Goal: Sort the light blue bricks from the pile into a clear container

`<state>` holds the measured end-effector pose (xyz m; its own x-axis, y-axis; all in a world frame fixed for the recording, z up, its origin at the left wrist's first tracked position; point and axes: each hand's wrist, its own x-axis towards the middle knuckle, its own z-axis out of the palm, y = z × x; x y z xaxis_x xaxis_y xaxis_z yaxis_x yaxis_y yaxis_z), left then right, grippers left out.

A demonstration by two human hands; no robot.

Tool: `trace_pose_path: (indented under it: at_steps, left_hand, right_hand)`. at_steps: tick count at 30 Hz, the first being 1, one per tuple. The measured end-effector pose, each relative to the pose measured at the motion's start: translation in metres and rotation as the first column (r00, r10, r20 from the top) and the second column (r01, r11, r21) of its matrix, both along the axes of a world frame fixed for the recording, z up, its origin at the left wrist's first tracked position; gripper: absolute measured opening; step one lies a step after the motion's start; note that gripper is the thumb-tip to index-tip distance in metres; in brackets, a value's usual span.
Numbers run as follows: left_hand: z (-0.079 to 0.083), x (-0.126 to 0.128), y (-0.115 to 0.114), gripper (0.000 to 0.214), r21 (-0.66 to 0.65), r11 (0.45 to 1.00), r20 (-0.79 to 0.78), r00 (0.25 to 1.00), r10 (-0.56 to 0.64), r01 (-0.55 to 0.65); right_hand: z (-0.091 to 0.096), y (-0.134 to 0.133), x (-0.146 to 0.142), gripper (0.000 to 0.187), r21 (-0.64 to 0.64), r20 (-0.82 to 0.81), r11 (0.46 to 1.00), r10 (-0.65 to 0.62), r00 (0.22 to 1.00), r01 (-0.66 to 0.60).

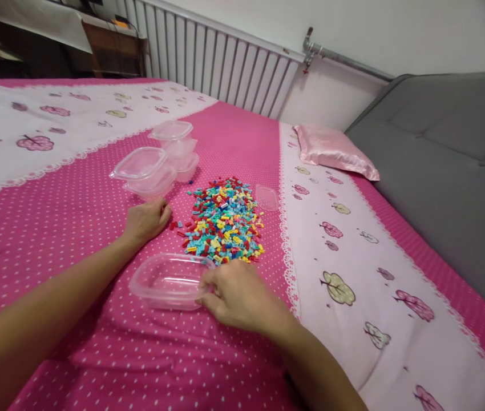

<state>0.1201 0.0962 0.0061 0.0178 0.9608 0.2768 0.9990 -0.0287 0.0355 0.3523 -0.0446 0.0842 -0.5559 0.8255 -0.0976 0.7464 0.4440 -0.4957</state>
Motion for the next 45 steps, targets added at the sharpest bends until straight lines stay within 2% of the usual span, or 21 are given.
trace_pose_path:
  at_steps: [3, 6, 13, 19, 21, 23, 26, 28, 30, 33, 36, 38, 40, 45]
  left_hand:
    - [0.001, 0.001, -0.001, 0.046, -0.001, 1.0, 0.022, 1.0, -0.011, 0.011]
    - [0.001, 0.001, 0.0, 0.046, -0.004, 1.0, 0.013, 1.0, -0.008, 0.008]
    - [-0.002, 0.0, 0.001, 0.047, -0.005, 1.0, -0.015, 1.0, -0.019, 0.019]
    - [-0.001, 0.0, 0.001, 0.047, -0.023, 1.0, -0.029, 0.999, -0.013, 0.013]
    - [-0.001, -0.001, 0.001, 0.047, -0.02, 1.0, -0.022, 1.0, -0.017, 0.017]
    - [-0.002, -0.002, 0.001, 0.047, -0.013, 1.0, -0.012, 1.0, -0.022, 0.022]
    - [-0.004, -0.003, 0.002, 0.047, -0.002, 1.0, -0.007, 1.0, -0.028, 0.028]
    - [-0.005, -0.003, 0.003, 0.047, 0.006, 1.0, -0.008, 1.0, -0.029, 0.029]
    - [-0.006, -0.003, 0.003, 0.047, 0.012, 0.999, -0.006, 1.0, -0.03, 0.031]
    - [-0.005, -0.003, 0.003, 0.047, 0.012, 0.999, -0.009, 0.999, -0.034, 0.035]
    - [-0.006, -0.004, 0.003, 0.046, 0.014, 0.999, -0.02, 0.999, -0.029, 0.03]
    - [-0.007, -0.004, 0.004, 0.046, 0.023, 0.999, -0.02, 0.999, -0.026, 0.027]
    - [-0.008, -0.004, 0.005, 0.045, 0.031, 0.999, -0.012, 1.0, -0.024, 0.025]
    - [-0.01, -0.004, 0.006, 0.044, 0.029, 0.999, 0.023, 0.999, -0.031, 0.03]
  right_hand:
    - [0.0, -0.002, -0.002, 0.025, 0.099, 0.192, 0.984, -0.163, 0.968, 0.146]
    - [-0.005, 0.001, -0.003, 0.027, 0.149, 0.268, 0.959, -0.275, 0.923, 0.242]
    - [-0.019, 0.019, -0.003, 0.027, 0.212, 0.263, 0.909, -0.407, 0.875, 0.359]
    - [-0.024, 0.042, 0.011, 0.031, 0.248, 0.155, 0.838, -0.53, 0.834, 0.486]
    - [-0.023, 0.047, 0.019, 0.029, 0.24, 0.079, 0.826, -0.54, 0.838, 0.51]
    - [-0.018, 0.048, 0.026, 0.027, 0.228, -0.016, 0.839, -0.504, 0.863, 0.494]
    - [-0.005, 0.038, 0.033, 0.024, 0.182, -0.153, 0.881, -0.413, 0.898, 0.436]
    - [0.005, 0.026, 0.034, 0.022, 0.125, -0.175, 0.92, -0.347, 0.921, 0.371]
    - [0.014, 0.013, 0.033, 0.021, 0.071, -0.128, 0.953, -0.283, 0.951, 0.293]
    - [0.023, -0.005, 0.03, 0.017, 0.011, 0.05, 0.99, -0.141, 0.989, 0.14]
    - [0.025, -0.012, 0.031, 0.016, -0.006, 0.272, 1.0, -0.01, 0.962, 0.012]
    - [0.024, -0.011, 0.033, 0.019, 0.023, 0.399, 0.999, -0.034, 0.916, 0.027]
    - [0.022, -0.008, 0.037, 0.021, 0.067, 0.488, 0.994, -0.112, 0.865, 0.091]
    - [0.016, 0.001, 0.045, 0.03, 0.192, 0.558, 0.949, -0.316, 0.767, 0.252]
